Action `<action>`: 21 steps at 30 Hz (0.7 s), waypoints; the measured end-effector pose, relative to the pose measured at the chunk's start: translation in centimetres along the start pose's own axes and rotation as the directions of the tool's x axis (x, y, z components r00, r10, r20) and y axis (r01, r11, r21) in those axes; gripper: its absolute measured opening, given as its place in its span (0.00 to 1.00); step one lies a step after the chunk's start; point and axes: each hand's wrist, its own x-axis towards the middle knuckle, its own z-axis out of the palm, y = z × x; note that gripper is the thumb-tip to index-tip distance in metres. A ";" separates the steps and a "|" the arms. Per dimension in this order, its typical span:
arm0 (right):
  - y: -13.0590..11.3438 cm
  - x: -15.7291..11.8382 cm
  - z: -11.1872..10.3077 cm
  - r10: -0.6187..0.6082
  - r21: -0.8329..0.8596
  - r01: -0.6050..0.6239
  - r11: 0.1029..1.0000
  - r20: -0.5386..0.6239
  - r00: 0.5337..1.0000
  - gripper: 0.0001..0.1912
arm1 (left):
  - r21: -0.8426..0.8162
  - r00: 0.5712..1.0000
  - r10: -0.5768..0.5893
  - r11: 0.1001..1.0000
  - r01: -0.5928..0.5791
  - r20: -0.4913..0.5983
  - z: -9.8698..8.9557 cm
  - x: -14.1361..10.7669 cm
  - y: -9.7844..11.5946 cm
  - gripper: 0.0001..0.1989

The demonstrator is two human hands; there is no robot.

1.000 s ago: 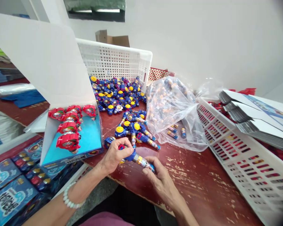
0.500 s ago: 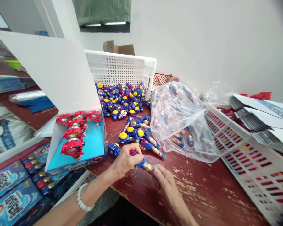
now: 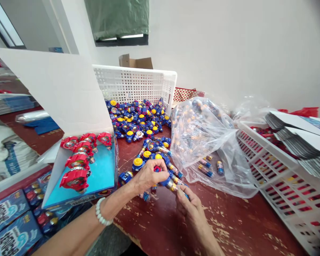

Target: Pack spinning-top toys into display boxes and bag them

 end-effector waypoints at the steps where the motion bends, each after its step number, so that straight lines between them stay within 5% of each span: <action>1: -0.1 0.5 -0.1 -0.017 -0.041 0.016 0.999 -0.024 1.000 0.21 | 0.055 1.000 0.015 0.998 -0.014 -0.009 -0.5 1.0 0.3 0.11; 5: -1.0 3.4 -0.5 -0.161 -0.272 0.126 0.954 -0.113 0.980 0.22 | 0.321 0.948 0.034 0.944 0.073 -0.317 -4.3 7.2 0.0 0.17; 9: -0.2 6.2 -1.0 -0.343 -0.525 0.239 0.817 -0.109 0.933 0.19 | 0.419 0.769 -0.060 0.810 0.410 -0.637 -9.2 13.2 -3.0 0.24; 11: 0.6 6.8 -1.3 -0.433 -0.618 0.302 0.726 -0.069 0.899 0.17 | 0.447 0.727 -0.085 0.738 0.505 -0.681 -11.2 14.9 -4.9 0.29; 15: 1.8 6.2 -2.0 -0.548 -0.695 0.416 0.587 0.037 0.836 0.17 | 0.511 0.745 -0.137 0.647 0.567 -0.653 -13.7 16.5 -8.2 0.28; 21: 0.7 6.2 -6.1 -0.617 -0.771 0.395 0.500 0.002 0.787 0.11 | 0.506 0.714 -0.215 0.573 0.645 -0.667 -14.1 18.1 -10.1 0.21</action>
